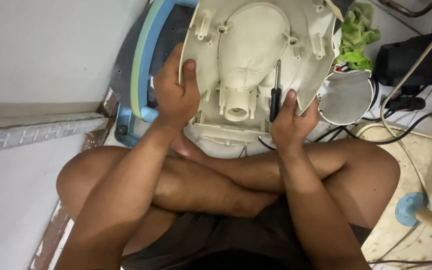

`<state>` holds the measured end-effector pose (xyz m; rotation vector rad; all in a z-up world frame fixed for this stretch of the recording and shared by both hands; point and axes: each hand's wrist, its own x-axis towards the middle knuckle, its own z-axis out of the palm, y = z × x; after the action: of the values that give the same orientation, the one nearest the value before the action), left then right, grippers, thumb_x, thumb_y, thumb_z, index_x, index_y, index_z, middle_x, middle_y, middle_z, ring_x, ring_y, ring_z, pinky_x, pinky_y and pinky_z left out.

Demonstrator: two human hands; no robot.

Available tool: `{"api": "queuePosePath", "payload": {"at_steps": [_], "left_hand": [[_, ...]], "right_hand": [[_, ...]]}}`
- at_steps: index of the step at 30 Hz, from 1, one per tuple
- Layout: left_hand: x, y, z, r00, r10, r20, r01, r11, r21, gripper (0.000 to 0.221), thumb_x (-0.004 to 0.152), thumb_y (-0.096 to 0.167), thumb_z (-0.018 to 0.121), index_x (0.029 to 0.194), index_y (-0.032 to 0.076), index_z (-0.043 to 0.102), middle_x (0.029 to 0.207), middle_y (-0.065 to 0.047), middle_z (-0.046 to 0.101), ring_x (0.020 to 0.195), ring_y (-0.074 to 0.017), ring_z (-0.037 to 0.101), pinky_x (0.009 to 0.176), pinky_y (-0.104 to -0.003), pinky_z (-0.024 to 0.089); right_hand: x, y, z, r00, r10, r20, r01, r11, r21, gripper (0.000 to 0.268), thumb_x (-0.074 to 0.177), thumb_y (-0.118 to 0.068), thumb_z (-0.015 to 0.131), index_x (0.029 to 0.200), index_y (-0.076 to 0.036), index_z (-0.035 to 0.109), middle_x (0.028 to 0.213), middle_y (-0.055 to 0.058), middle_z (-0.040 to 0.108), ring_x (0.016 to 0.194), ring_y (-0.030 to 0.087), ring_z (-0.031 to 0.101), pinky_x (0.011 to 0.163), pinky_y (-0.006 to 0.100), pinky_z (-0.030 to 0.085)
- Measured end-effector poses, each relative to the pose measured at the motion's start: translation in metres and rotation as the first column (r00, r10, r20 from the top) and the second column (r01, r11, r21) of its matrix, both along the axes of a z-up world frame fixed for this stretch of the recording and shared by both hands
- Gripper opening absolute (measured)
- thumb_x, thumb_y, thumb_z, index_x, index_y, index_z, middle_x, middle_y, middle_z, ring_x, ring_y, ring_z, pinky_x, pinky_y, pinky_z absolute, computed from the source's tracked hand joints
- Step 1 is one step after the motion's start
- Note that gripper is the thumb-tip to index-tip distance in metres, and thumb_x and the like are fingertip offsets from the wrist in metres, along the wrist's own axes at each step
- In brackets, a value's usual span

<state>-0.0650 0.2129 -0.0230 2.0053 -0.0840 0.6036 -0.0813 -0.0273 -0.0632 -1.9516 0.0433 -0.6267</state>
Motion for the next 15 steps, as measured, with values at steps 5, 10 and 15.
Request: {"api": "queuePosePath", "payload": {"at_steps": [5, 10, 15], "left_hand": [[0.001, 0.0, -0.012, 0.999, 0.031, 0.006, -0.031, 0.999, 0.014, 0.038, 0.114, 0.034, 0.038, 0.127, 0.007, 0.062, 0.089, -0.006, 0.067, 0.075, -0.0204, 0.062, 0.069, -0.036, 0.046], [0.002, 0.001, -0.034, 0.996, 0.093, -0.005, -0.093, 0.995, 0.041, 0.04, 0.113, 0.03, 0.045, 0.134, -0.001, 0.059, 0.101, -0.015, 0.075, 0.087, -0.0272, 0.073, 0.075, -0.038, 0.054], [0.005, 0.001, -0.038, 0.989, 0.097, -0.113, -0.095, 0.995, 0.022, 0.042, 0.112, 0.033, 0.042, 0.133, 0.001, 0.061, 0.094, -0.01, 0.073, 0.082, -0.0236, 0.069, 0.072, -0.037, 0.05]], "right_hand": [[0.003, -0.001, -0.003, 1.0, 0.004, -0.015, -0.004, 1.0, -0.02, 0.03, 0.107, -0.019, 0.056, 0.126, 0.004, 0.062, 0.116, 0.018, 0.07, 0.111, 0.029, 0.066, 0.097, 0.04, 0.052], [0.006, -0.004, -0.018, 0.994, 0.009, -0.111, 0.001, 0.996, 0.094, 0.025, 0.104, -0.013, 0.058, 0.121, 0.003, 0.063, 0.112, 0.015, 0.071, 0.106, 0.025, 0.067, 0.095, 0.037, 0.054], [0.011, -0.009, -0.024, 0.985, 0.054, -0.162, -0.044, 0.997, 0.067, 0.022, 0.105, -0.017, 0.059, 0.116, 0.001, 0.066, 0.103, 0.011, 0.07, 0.097, 0.022, 0.066, 0.087, 0.036, 0.054]]}}
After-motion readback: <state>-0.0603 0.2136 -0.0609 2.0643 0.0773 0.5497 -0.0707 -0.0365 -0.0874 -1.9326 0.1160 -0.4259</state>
